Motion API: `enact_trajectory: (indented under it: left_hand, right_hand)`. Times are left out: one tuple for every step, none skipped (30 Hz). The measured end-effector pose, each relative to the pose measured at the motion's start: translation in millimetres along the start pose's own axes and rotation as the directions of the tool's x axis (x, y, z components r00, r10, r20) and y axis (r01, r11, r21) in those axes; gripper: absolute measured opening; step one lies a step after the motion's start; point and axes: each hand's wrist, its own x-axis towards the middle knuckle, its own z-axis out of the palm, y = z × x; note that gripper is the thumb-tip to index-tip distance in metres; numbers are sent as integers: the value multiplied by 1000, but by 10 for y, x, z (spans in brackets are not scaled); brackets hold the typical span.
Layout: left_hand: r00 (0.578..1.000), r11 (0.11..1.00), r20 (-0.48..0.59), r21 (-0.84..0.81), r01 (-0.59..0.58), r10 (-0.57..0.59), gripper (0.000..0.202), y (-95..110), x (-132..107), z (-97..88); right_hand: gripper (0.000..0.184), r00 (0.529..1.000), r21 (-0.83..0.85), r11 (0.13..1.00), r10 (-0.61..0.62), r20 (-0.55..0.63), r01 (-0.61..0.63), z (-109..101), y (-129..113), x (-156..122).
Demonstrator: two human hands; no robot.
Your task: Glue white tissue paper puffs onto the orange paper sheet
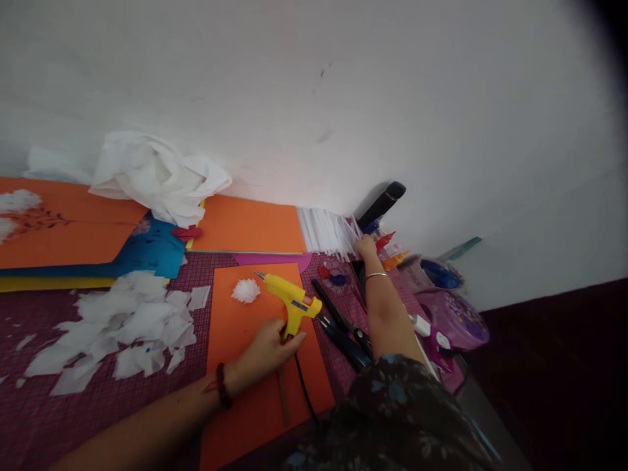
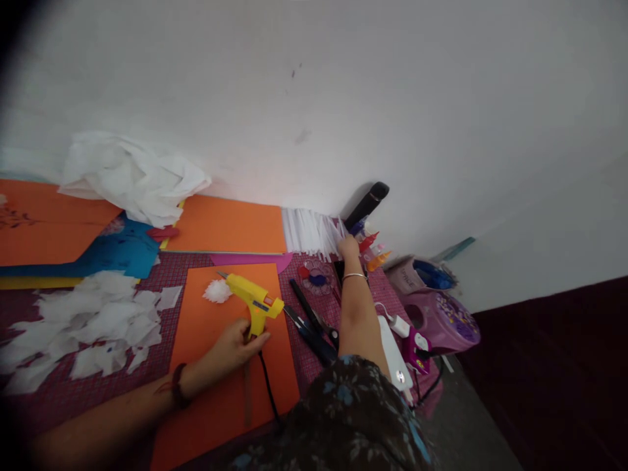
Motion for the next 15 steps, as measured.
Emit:
enact_trajectory:
  left_hand:
    - [1000,1000,-1,6,-11,11,39,-4,5,4]
    - [1000,1000,2,10,-20,20,38,-6,8,7]
    - [1000,1000,4,10,-29,29,38,-5,9,9]
    - [999,999,7,9,-36,36,38,-5,9,10]
    - [999,999,14,7,-44,44,38,-6,8,11]
    - [999,999,21,8,-51,50,39,-10,8,12]
    - [998,998,24,11,-55,55,39,-18,9,13]
    - [998,998,24,14,-57,57,39,-29,11,14]
    - [998,998,26,15,-55,55,39,-42,14,16]
    - [998,999,29,16,-51,51,39,-57,18,18]
    - [999,999,31,15,-45,45,39,-71,22,21]
    - [999,999,32,14,-38,37,39,-82,26,25]
    - [999,999,33,15,-30,30,39,-88,29,28]
    - [999,1000,34,16,-24,23,39,-90,30,30]
    - [999,1000,35,19,-20,19,39,-87,31,30]
  right_hand:
    - [39,1000,-9,1000,-7,8,7,-32,-9,-41]
    - [39,1000,-20,1000,-15,18,15,-61,-19,-77]
    - [39,999,-31,999,-23,28,23,-86,-28,-108]
    - [39,999,-42,999,-30,38,32,-104,-37,-136]
    - [39,998,-54,998,-40,45,42,-117,-45,-159]
    - [38,997,-66,996,-51,49,54,-124,-52,-179]
    - [38,997,-78,995,-63,52,67,-128,-59,-195]
    - [38,996,-91,993,-76,54,81,-130,-66,-209]
    - [39,994,-105,990,-89,55,94,-132,-73,-218]
    - [39,993,-120,987,-102,58,108,-136,-82,-224]
    - [39,991,-137,983,-115,62,123,-142,-91,-225]
    - [39,990,-157,978,-128,66,137,-152,-101,-222]
    - [40,987,-178,972,-142,73,153,-163,-110,-213]
    - [40,984,-201,964,-159,82,173,-176,-120,-200]
    - [41,980,-224,955,-180,91,196,-187,-129,-183]
